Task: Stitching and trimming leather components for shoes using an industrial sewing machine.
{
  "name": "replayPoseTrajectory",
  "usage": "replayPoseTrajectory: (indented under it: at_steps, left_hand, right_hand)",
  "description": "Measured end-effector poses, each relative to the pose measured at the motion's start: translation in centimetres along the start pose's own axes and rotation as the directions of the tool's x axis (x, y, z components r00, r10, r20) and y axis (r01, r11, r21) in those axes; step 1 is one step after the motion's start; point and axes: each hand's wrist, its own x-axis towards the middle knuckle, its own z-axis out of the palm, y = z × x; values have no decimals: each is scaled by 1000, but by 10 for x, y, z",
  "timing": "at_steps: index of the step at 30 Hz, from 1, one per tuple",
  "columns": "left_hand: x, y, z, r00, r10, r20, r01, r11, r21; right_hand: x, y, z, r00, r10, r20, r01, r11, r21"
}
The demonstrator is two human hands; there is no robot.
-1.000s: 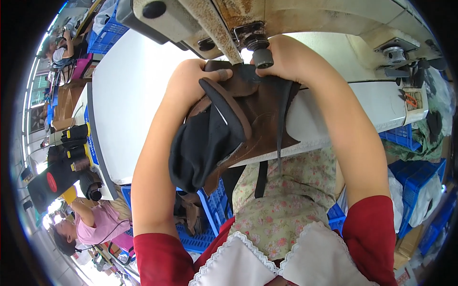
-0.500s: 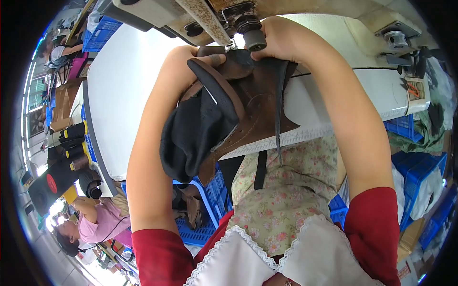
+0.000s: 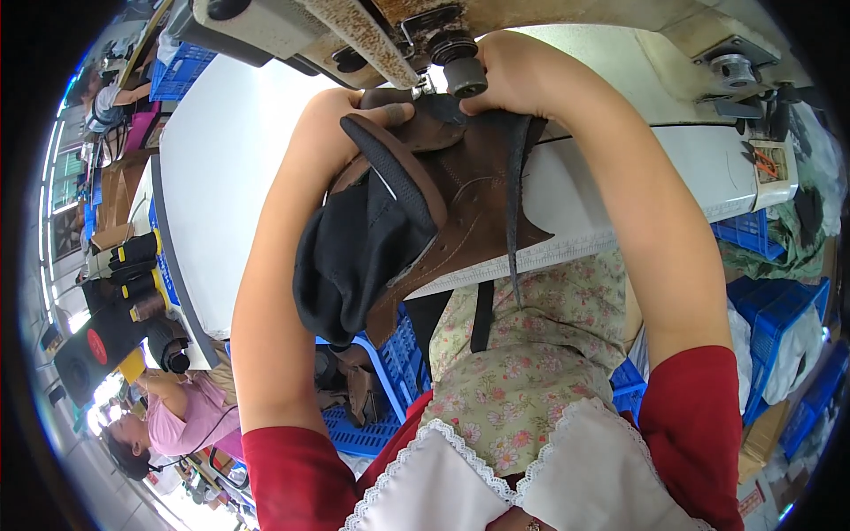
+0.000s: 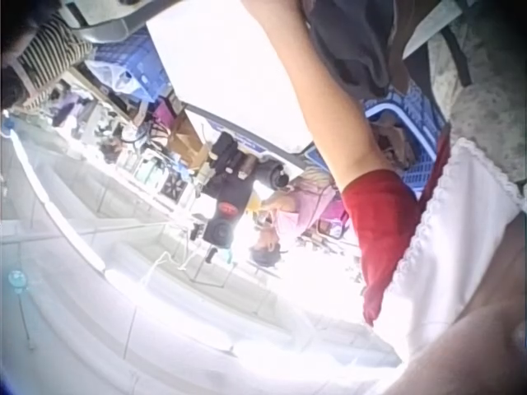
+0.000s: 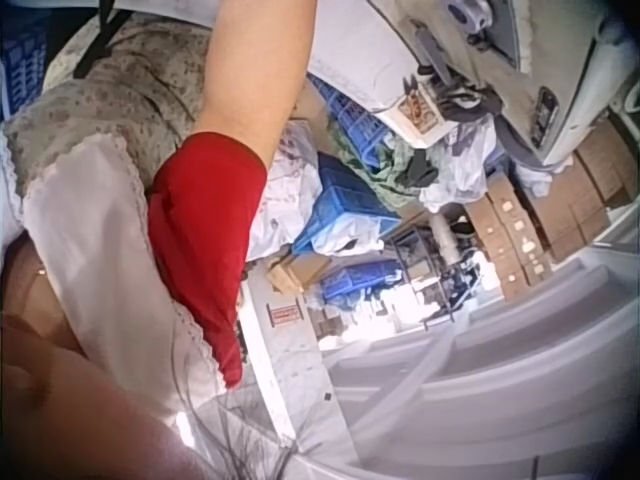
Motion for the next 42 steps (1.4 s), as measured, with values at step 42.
replayPoseTrajectory:
  at_steps: [42]
  left_hand:
    - [23, -15, 4, 994, 108, -35, -110, 992, -61]
  right_hand:
    - [9, 10, -8, 997, 1, 71, -3, 1000, 30]
